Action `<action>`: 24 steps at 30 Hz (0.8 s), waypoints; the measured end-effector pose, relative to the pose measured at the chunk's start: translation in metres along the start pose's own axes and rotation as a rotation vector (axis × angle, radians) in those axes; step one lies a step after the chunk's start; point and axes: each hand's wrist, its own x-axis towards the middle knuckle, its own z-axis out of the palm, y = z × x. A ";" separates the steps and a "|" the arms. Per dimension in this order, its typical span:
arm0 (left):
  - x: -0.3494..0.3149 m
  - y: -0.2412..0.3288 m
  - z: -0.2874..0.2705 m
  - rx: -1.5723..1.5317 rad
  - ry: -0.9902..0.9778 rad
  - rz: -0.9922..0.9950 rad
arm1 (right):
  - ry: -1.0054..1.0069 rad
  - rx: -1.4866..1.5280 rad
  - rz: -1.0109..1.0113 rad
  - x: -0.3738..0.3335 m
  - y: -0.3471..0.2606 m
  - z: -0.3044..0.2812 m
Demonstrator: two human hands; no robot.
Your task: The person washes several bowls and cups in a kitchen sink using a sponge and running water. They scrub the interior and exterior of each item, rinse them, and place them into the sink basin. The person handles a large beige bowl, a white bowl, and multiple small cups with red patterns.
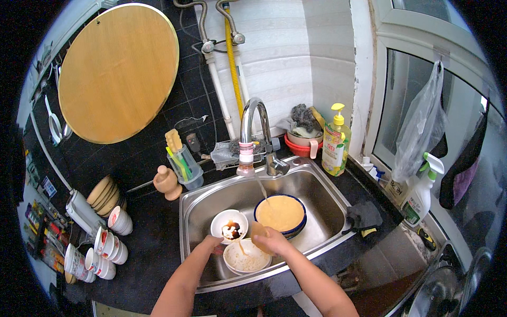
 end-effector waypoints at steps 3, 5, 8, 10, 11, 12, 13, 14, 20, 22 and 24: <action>0.026 0.000 0.012 -0.377 -0.054 -0.103 | -0.011 -0.066 -0.030 0.002 0.002 0.001; 0.031 0.003 0.015 -0.443 -0.008 -0.160 | -0.021 -0.123 -0.024 0.003 0.000 0.001; 0.042 0.006 0.018 -0.477 0.043 -0.203 | 0.002 -0.161 -0.033 0.012 0.016 0.002; 0.051 0.003 0.017 -0.557 0.036 -0.208 | 0.014 -0.168 -0.028 0.014 0.019 0.002; 0.055 0.004 0.015 -0.590 -0.033 -0.207 | 0.017 -0.171 -0.024 0.014 0.020 0.002; 0.059 0.004 0.014 -0.620 -0.062 -0.212 | 0.019 -0.175 -0.025 0.015 0.018 0.002; 0.062 0.003 0.014 -0.650 -0.091 -0.217 | 0.028 -0.164 -0.016 0.014 0.017 0.002; 0.064 0.002 0.014 -0.680 -0.121 -0.221 | 0.038 -0.153 -0.006 0.013 0.016 0.003; 0.019 0.028 0.016 -0.717 -0.099 -0.219 | 0.068 -0.129 -0.069 0.012 0.016 0.001; 0.008 0.033 0.013 -0.640 0.001 -0.095 | 0.062 -0.121 -0.066 0.012 0.016 0.003; 0.005 0.041 0.014 -0.496 0.235 -0.100 | 0.058 -0.129 -0.053 0.011 0.012 0.002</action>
